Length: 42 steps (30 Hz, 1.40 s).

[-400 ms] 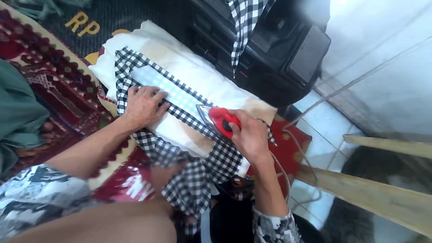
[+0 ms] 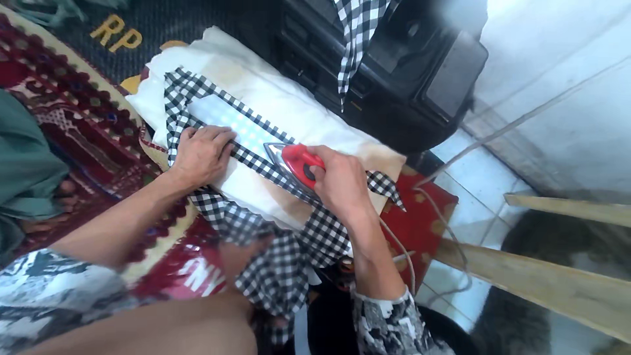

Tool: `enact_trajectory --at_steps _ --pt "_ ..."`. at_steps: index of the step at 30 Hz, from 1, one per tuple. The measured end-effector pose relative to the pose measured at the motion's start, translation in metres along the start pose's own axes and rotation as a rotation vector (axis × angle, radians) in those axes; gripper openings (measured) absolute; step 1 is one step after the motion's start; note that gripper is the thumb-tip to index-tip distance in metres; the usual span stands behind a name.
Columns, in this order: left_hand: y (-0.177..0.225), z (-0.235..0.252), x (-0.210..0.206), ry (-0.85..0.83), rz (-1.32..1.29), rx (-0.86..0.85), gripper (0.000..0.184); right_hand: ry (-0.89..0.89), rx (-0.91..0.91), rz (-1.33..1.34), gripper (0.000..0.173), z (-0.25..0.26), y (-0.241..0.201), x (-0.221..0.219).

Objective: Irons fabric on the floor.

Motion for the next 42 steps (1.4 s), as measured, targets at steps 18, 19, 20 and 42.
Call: enact_trajectory --at_steps 18,19,20,42 --pt "0.091 -0.134 -0.023 -0.159 -0.427 -0.047 0.04 0.287 -0.267 0.568 0.019 -0.176 0.23 0.093" --pt "0.094 -0.14 -0.023 -0.135 -0.415 -0.047 0.039 0.295 -0.284 0.574 0.018 -0.177 0.232 0.094" --pt "0.095 -0.145 -0.025 -0.116 -0.402 -0.051 0.039 0.309 -0.301 0.584 0.018 -0.177 0.233 0.096" --pt "0.101 -0.155 -0.042 -0.049 -0.289 -0.099 0.033 0.288 -0.481 0.442 0.031 -0.176 0.249 0.102"
Point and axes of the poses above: each hand's wrist, its own z-axis towards the middle knuckle, its own x-axis out of the back of the hand, y = z × x, the point moved 10 cm from there along z, towards the middle knuckle, and after that the axes turned 12 degrees about z, right-handed, at the moved point
